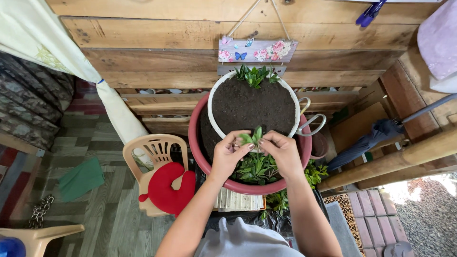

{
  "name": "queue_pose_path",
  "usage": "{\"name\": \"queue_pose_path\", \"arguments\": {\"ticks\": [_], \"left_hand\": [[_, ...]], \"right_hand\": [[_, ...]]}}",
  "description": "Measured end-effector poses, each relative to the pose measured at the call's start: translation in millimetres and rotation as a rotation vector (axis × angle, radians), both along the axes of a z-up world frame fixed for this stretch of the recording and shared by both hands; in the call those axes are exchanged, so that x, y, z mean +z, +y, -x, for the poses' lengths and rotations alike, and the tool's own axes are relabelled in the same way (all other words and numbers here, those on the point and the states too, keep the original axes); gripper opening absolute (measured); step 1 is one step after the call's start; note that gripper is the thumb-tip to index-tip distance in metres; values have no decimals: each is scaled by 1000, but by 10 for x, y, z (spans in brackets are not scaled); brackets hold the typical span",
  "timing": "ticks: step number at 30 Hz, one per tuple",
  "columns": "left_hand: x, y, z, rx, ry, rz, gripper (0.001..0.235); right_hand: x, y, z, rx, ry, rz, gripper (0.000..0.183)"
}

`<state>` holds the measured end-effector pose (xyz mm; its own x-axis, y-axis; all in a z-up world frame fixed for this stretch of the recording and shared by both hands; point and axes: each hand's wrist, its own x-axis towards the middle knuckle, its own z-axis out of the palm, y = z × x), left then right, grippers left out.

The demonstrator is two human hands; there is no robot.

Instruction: Planting small plant cuttings into a soil-filled pot.

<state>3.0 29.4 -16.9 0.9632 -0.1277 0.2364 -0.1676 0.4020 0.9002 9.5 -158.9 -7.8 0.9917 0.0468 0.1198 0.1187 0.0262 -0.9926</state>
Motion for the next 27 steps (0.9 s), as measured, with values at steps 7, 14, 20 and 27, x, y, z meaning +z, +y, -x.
{"name": "queue_pose_path", "arguments": {"ticks": [7, 14, 20, 27], "left_hand": [[-156, 36, -73, -156, -57, 11, 45], [-263, -3, -106, -146, 11, 49, 32], [-336, -15, -117, -99, -28, 29, 27], [-338, -14, -93, -137, -64, 82, 22]], "right_hand": [[97, -7, 72, 169, -81, 127, 6], [106, 21, 186, 103, -106, 194, 8], [48, 61, 244, 56, -89, 138, 6], [-178, 10, 216, 69, 51, -202, 9]]}}
